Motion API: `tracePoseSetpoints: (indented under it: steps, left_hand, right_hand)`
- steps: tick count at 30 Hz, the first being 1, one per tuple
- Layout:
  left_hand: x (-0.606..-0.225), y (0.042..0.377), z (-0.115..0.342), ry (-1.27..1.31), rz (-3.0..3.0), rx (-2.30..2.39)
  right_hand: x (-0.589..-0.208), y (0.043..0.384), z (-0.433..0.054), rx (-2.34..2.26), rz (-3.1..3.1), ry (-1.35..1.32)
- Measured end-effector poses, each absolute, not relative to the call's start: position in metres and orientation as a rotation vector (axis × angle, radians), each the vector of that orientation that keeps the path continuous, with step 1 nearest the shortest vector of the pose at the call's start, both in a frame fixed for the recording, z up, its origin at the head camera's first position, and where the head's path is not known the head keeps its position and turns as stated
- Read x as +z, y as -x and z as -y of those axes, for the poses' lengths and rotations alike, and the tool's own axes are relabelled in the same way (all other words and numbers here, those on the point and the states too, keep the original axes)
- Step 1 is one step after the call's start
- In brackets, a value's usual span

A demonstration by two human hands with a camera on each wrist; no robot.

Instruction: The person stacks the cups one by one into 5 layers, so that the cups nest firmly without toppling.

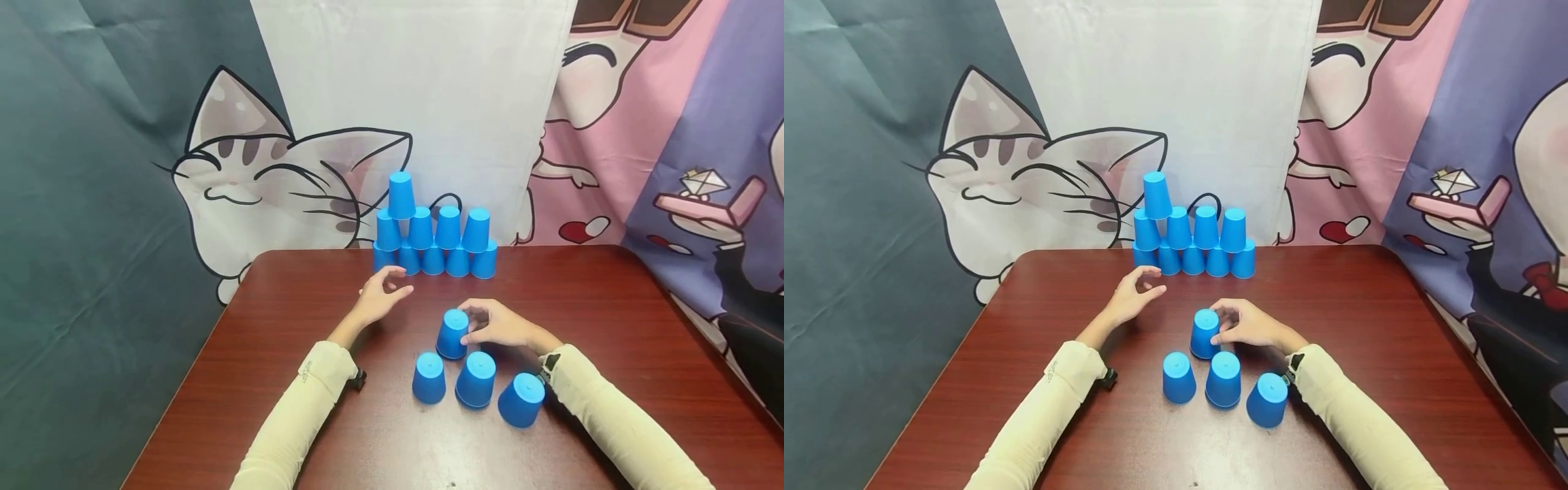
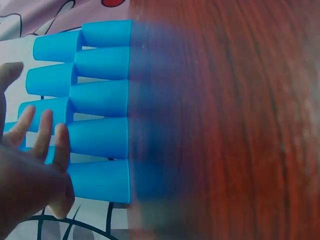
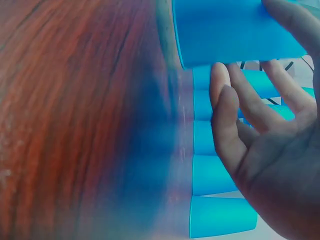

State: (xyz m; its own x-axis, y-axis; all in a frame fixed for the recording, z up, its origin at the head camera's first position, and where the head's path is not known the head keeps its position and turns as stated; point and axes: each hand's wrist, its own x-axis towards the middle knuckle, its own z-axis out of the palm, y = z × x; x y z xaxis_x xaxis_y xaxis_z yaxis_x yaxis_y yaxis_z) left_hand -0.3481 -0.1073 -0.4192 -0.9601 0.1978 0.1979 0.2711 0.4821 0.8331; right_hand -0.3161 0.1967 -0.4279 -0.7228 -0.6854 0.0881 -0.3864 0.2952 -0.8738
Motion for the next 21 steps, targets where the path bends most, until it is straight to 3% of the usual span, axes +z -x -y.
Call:
tracePoseSetpoints:
  steps: [10, 21]
  left_hand:
    - [-0.409, 0.336, 0.105, 0.738, 2.615, -1.601]
    - [-0.409, 0.325, 0.106, 1.606, 2.745, -1.720]
  right_hand:
    - [-0.416, 0.315, -0.195, -1.462, -2.494, 0.696]
    - [-0.401, 0.314, -0.191, -1.499, -2.637, 0.540]
